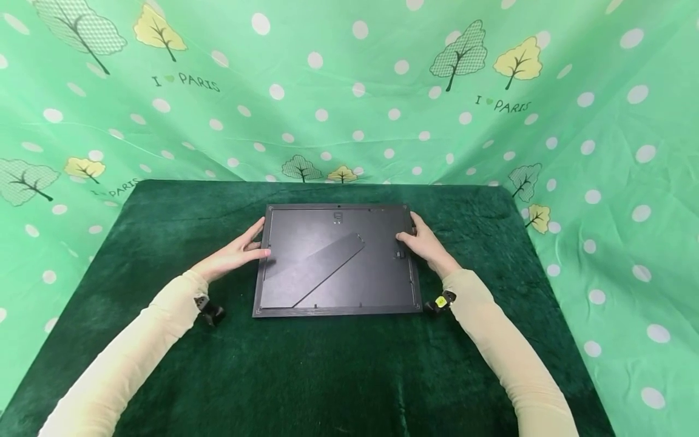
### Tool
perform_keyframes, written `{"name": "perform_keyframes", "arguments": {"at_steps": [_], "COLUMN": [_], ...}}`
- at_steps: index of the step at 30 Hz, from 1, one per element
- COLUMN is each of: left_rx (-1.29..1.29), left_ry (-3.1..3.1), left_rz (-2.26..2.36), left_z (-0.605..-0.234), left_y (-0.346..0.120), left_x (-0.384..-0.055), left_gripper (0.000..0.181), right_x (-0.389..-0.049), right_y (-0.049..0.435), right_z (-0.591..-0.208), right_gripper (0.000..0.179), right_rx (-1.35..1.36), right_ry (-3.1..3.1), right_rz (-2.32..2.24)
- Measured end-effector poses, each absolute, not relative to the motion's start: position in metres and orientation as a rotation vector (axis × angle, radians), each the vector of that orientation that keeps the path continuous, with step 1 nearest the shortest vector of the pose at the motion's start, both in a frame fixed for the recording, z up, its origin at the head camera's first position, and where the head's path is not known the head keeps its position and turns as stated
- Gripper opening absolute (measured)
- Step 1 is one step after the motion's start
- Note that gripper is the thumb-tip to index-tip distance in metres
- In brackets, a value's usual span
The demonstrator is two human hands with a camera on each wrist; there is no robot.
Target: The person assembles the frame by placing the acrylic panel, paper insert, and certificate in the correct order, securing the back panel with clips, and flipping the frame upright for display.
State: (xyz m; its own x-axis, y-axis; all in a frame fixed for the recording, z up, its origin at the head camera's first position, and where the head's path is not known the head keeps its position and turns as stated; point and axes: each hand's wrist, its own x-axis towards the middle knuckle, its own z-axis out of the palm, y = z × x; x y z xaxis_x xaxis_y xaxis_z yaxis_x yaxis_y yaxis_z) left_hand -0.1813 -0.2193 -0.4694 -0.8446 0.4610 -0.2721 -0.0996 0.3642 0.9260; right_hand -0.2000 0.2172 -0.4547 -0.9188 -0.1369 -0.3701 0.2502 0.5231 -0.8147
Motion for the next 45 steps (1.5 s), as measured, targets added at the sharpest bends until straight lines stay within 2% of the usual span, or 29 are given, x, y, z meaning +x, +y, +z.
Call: {"name": "perform_keyframes", "arguments": {"at_steps": [11, 24, 33, 39, 45], "left_rx": [0.356, 0.46, 0.659, 0.869, 0.887], "left_ry": [2.061, 1.985, 1.997, 2.179, 2.239], "left_rz": [1.818, 2.076, 2.051, 2.032, 2.08], "left_z": [-0.431, -0.379, -0.344, -0.335, -0.342], "left_y": [-0.214, -0.196, -0.172, -0.165, -0.17], "left_x": [-0.182, -0.193, -0.191, -0.203, -0.212], "left_gripper": [0.076, 0.065, 0.062, 0.059, 0.055], "right_x": [-0.19, -0.198, -0.19, -0.182, -0.178], "right_y": [0.22, 0.216, 0.211, 0.21, 0.207], "right_z": [-0.418, -0.373, -0.364, -0.368, -0.367], "right_gripper": [0.086, 0.083, 0.073, 0.062, 0.068], "right_rx": [-0.056, -0.177, -0.157, -0.283, -0.287], "right_ry": [2.488, 2.546, 2.56, 2.412, 2.487], "right_rz": [-1.583, -1.943, -2.145, -2.439, -2.315]}}
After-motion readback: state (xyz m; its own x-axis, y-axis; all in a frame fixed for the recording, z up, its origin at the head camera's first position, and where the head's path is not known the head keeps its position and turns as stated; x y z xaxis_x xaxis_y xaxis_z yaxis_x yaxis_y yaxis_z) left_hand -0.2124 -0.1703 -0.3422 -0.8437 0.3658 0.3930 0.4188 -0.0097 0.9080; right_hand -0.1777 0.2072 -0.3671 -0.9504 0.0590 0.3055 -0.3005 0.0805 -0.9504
